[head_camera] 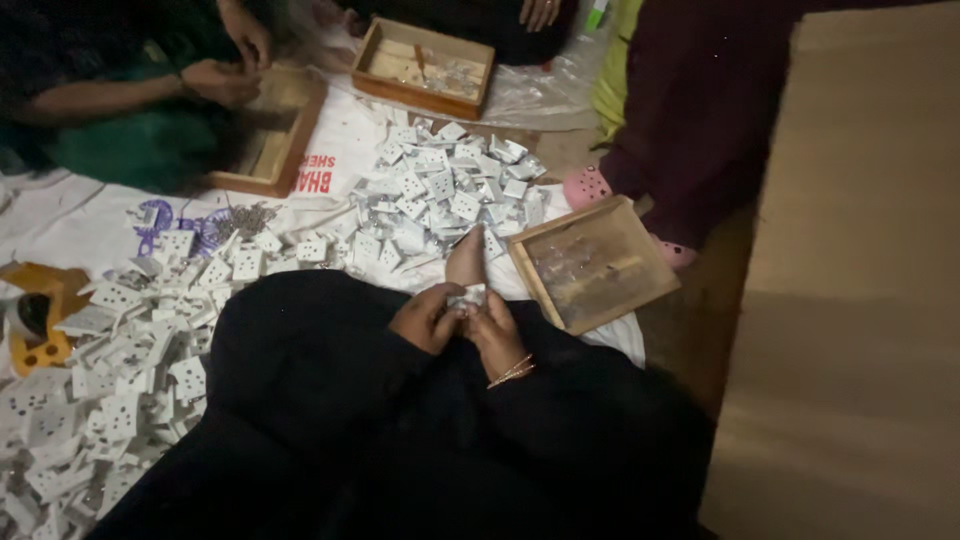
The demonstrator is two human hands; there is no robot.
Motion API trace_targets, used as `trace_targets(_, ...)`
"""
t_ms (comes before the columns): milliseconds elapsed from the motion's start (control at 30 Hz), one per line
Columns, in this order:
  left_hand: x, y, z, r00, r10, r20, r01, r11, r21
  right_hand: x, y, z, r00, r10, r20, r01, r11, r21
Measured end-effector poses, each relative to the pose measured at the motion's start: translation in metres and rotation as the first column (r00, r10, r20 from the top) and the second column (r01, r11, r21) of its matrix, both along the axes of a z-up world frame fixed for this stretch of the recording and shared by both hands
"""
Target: The person sits on the floor and repeatedly picks up small white plastic electrical components, inserts metal pins into them, and places them into a wooden tray. The person handles the components one at a time by hand.
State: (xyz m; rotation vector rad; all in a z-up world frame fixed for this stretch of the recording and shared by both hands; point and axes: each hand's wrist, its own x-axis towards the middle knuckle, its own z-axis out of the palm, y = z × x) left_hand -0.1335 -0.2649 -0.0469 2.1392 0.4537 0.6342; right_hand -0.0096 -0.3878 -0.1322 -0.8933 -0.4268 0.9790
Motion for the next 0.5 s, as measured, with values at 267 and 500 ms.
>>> trace_targets(267,-0.041,0.093,0.078,0.916,0.256,0.308,-0.317,0.933,0.168,-0.068,0.003,0.000,0.881,0.170,0.442,-0.185,0.983,-0.009)
trace_targets(500,-0.113,0.170,0.201,0.713,0.287,0.639,-0.290,0.951,-0.104,-0.146,0.004,0.011,0.415,0.851,0.321,-0.906,0.419,0.058)
